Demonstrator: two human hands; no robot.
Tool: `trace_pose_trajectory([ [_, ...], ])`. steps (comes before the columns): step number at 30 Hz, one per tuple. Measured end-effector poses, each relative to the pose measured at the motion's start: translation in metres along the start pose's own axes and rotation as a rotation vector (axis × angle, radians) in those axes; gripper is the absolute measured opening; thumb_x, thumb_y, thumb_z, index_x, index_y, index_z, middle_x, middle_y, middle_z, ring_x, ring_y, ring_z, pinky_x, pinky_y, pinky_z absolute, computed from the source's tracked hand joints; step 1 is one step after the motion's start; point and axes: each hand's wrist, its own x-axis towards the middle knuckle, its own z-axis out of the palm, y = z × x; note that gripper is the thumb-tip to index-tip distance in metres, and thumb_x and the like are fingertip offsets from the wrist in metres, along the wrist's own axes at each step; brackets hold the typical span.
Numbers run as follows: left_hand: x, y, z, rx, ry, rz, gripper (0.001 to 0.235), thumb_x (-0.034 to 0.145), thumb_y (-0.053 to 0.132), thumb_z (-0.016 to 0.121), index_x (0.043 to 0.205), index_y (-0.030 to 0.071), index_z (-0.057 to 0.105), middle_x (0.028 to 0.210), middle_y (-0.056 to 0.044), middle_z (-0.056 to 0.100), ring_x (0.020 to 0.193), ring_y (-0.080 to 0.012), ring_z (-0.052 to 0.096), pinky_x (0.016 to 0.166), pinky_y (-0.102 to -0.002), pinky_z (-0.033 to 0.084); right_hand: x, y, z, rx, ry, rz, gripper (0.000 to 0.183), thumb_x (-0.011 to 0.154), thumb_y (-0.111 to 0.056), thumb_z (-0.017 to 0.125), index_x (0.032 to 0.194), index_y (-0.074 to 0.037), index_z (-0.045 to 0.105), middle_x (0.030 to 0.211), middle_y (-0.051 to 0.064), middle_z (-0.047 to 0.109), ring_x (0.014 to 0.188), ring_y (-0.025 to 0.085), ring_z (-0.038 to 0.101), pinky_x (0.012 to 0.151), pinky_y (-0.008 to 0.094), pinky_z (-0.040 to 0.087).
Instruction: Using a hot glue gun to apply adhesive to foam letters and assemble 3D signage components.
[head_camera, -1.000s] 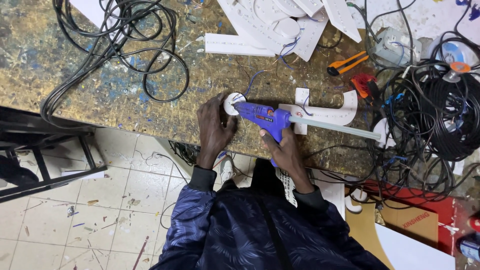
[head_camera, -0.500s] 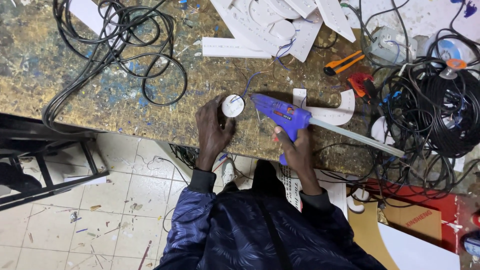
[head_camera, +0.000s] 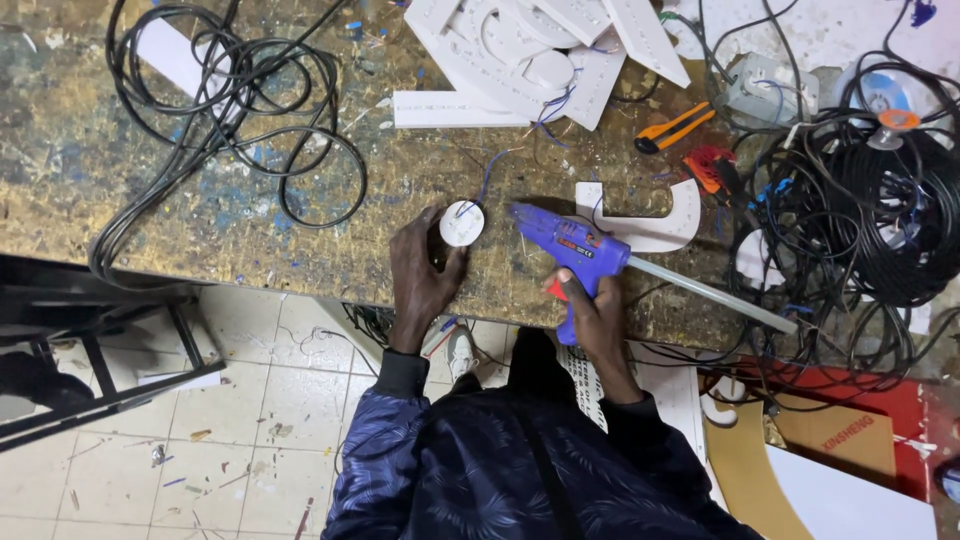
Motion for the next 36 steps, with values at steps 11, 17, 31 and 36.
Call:
trace_pose_trajectory([
  [11, -0.011, 0.012, -0.009, -0.157, 0.063, 0.114, 0.07, 0.09, 0.015, 0.095, 0.15, -0.002, 0.065, 0.14, -0.025, 0.073, 0.136, -0.0493, 0.067, 0.121, -0.058, 0.05, -0.024, 0.024, -0.023, 0.001, 0.267, -0.012, 0.032, 0.111, -0.033, 0.076, 0.124, -0.004, 0.073, 0.102, 0.014, 0.082, 0.082, 0.021, 0.074, 0.073, 0.038, 0.064],
  [17, -0.011, 0.02, -0.012, -0.225, 0.132, 0.16, 0.068, 0.088, 0.009, 0.094, 0.148, -0.003, 0.066, 0.142, -0.024, 0.071, 0.136, -0.0487, 0.068, 0.121, -0.058, 0.052, -0.029, 0.072, -0.04, -0.032, 0.437, -0.046, 0.033, 0.107, -0.023, 0.081, 0.126, 0.003, 0.073, 0.107, 0.021, 0.076, 0.089, 0.028, 0.072, 0.083, 0.045, 0.062],
  [31, 0.007, 0.116, 0.057, -0.438, -0.107, 0.318, 0.075, 0.087, 0.008, 0.099, 0.151, -0.004, 0.062, 0.142, -0.025, 0.069, 0.137, -0.0499, 0.066, 0.117, -0.06, 0.053, -0.069, 0.124, -0.102, 0.011, 0.882, -0.136, 0.022, 0.107, -0.025, 0.082, 0.121, -0.008, 0.08, 0.109, 0.005, 0.078, 0.094, 0.013, 0.068, 0.098, 0.037, 0.059],
  [36, 0.032, 0.144, 0.105, -0.367, -0.252, 0.363, 0.066, 0.097, 0.01, 0.088, 0.156, -0.001, 0.063, 0.139, -0.026, 0.07, 0.131, -0.055, 0.066, 0.114, -0.068, 0.051, -0.062, 0.132, -0.133, 0.029, 0.889, -0.03, 0.03, 0.109, -0.035, 0.078, 0.108, -0.005, 0.077, 0.081, 0.01, 0.076, 0.068, 0.016, 0.073, 0.055, 0.027, 0.054],
])
